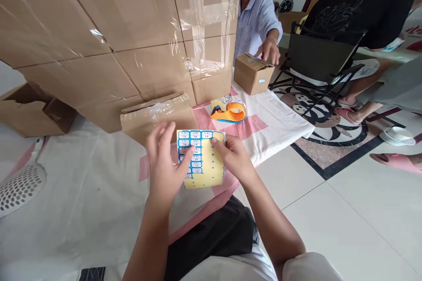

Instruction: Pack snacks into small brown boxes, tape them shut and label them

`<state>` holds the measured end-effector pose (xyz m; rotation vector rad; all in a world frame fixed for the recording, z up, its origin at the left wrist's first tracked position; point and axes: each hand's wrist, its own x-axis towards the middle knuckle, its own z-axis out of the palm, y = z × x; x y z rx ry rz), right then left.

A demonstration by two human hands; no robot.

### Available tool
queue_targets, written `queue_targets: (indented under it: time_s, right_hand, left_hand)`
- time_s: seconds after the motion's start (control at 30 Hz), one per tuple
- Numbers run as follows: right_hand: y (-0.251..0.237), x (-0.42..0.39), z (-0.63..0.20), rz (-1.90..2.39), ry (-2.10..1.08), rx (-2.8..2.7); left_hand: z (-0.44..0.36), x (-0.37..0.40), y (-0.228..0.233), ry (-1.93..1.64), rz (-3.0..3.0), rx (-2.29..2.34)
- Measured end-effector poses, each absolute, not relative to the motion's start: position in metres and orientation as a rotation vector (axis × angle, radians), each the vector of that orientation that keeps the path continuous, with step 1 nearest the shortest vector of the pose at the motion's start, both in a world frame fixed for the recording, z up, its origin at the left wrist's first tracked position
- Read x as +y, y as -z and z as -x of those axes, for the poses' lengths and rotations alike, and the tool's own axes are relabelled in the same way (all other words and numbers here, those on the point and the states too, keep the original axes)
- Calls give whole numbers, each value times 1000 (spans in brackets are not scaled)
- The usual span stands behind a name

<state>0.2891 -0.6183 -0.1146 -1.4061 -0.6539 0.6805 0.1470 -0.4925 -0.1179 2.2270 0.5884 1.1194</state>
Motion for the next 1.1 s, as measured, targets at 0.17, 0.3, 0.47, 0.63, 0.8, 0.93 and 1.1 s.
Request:
queue_targets:
  time_s: [0.17, 0.3, 0.47, 0.63, 0.8, 0.93, 1.1]
  right_hand:
    - [110, -601, -266, 1376, -745, -837]
    - [110, -595, -259, 1365, -672, -1012]
    - [109, -591, -258, 1529, -584, -1088]
    - [111, -588, -254, 1610, -472, -1129]
    - [132, -601, -272, 1679, -596, -894]
    - [148, -616, -342, 1824, -517, -601]
    - [152, -610, -451, 2254, -227, -417]
  left_hand:
    - [-140, -487, 116, -1204, -2742, 469]
    - [-136, -478, 120, -1180, -2686, 427]
    - [-132, -469, 121, -1184, -2654, 333]
    - [-139, -467, 126, -1229, -2507, 345]
    - [-148, -464, 136, -1491, -2209, 515]
    - [-148, -456, 145, -1502, -1949, 566]
    - [-146, -448, 146, -1409, -1721, 690]
